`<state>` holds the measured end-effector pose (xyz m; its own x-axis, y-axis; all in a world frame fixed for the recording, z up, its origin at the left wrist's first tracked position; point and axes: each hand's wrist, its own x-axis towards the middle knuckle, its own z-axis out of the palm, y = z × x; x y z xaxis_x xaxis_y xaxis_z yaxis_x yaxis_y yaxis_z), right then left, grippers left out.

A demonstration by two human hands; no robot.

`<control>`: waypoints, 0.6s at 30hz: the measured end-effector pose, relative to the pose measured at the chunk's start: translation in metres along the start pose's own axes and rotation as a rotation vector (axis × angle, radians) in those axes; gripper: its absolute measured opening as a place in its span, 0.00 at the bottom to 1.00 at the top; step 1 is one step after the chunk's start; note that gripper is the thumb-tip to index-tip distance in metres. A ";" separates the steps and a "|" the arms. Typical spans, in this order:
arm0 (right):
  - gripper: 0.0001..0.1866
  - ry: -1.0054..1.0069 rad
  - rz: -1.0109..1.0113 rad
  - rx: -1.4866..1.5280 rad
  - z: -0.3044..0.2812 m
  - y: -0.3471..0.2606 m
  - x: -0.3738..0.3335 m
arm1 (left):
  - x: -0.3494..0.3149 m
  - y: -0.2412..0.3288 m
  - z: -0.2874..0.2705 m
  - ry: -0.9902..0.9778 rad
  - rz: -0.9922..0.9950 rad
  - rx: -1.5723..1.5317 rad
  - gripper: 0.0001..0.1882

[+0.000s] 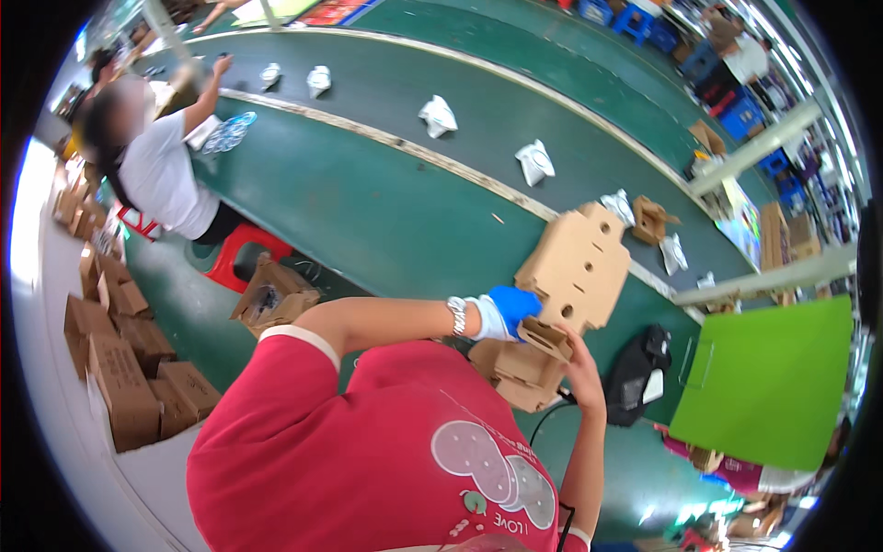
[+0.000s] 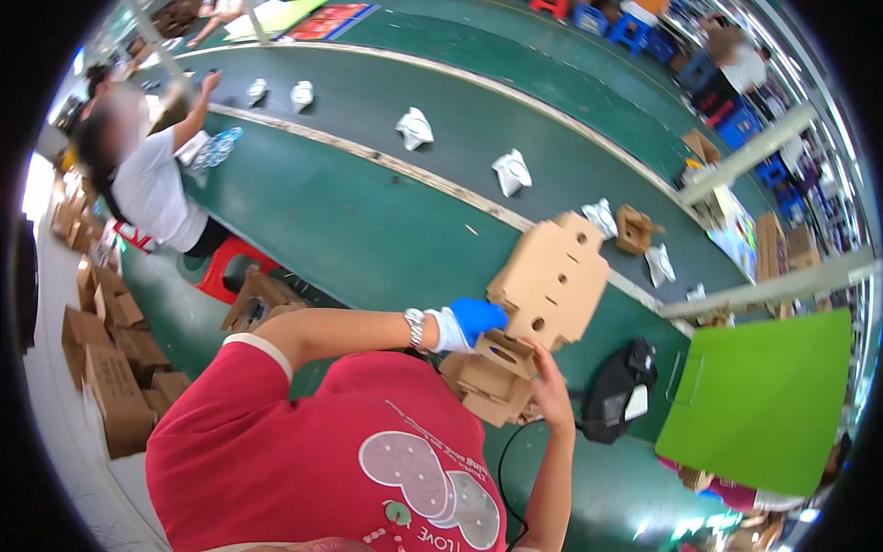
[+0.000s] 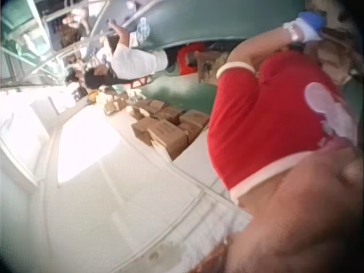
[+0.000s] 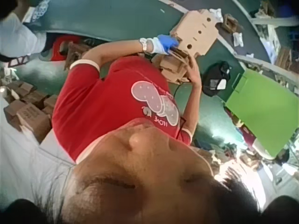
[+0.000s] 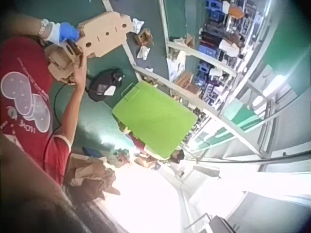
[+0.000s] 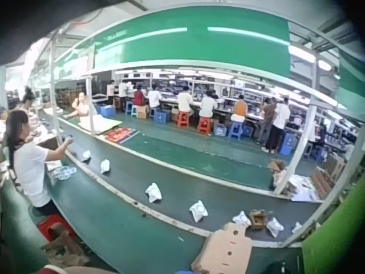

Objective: Folding cardboard packaging components at an assembly station.

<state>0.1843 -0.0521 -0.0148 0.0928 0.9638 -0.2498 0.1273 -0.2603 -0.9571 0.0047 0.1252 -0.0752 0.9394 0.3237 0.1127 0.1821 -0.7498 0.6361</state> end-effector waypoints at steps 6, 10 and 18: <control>0.25 0.464 -0.219 -0.710 0.038 0.028 0.023 | 0.014 0.011 -0.010 -0.269 -0.073 0.044 0.25; 0.27 0.417 -0.305 -0.646 0.029 0.035 0.025 | 0.009 0.008 -0.002 -0.084 -0.026 0.041 0.18; 0.15 0.566 -0.321 -0.611 0.035 0.016 0.023 | 0.011 0.018 -0.009 -0.050 -0.043 0.107 0.13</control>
<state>0.1537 -0.0319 -0.0408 0.4156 0.8648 0.2817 0.7200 -0.1236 -0.6829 0.0161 0.1205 -0.0558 0.9429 0.3295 0.0477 0.2495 -0.7942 0.5541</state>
